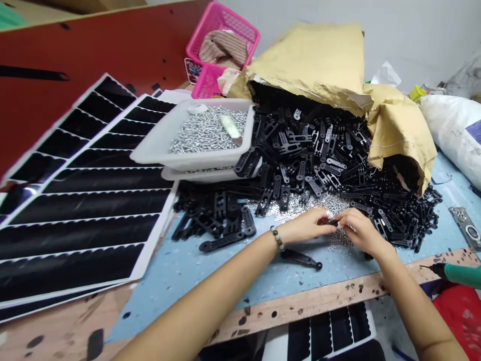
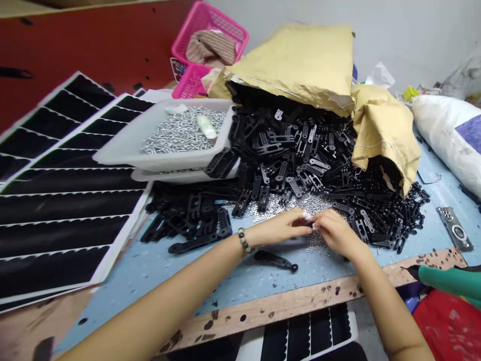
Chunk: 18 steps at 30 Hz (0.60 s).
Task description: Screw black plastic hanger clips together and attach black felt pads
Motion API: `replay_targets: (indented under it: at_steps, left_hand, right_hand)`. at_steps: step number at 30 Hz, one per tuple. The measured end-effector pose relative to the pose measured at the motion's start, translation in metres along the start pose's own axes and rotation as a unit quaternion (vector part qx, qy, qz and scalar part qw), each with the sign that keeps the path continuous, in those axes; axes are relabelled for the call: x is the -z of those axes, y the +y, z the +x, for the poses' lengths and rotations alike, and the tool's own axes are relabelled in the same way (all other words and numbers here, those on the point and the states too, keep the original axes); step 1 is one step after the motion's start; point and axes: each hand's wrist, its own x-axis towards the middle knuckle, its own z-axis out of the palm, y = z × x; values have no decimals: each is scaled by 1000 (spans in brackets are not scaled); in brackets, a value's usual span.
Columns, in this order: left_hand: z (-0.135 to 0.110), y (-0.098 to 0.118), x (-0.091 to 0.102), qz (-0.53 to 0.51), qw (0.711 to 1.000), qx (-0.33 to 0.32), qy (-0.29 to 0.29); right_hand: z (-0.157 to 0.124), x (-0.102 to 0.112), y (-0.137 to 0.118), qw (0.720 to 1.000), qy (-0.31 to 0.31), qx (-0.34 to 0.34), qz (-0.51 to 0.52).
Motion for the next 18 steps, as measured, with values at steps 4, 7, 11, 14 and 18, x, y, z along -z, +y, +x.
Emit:
replay_targets:
  at_steps: [4, 7, 11, 14, 18]
  left_hand:
    - [-20, 4, 4, -230, 963, 77, -115]
    - [-32, 6, 7, -263, 959, 104, -24]
    - [-38, 3, 7, -326, 936, 123, 58]
    - [-37, -1, 4, -345, 928, 110, 84]
    - [-35, -5, 1, -240, 958, 81, 133]
  right_hand:
    - [15, 15, 10, 999, -43, 13, 14]
    - [32, 43, 58, 960, 140, -200, -136]
    - [49, 69, 119, 890, 156, -358, -235]
    - [45, 67, 119, 898, 148, -338, -241]
    - [27, 45, 66, 940, 220, -232, -115]
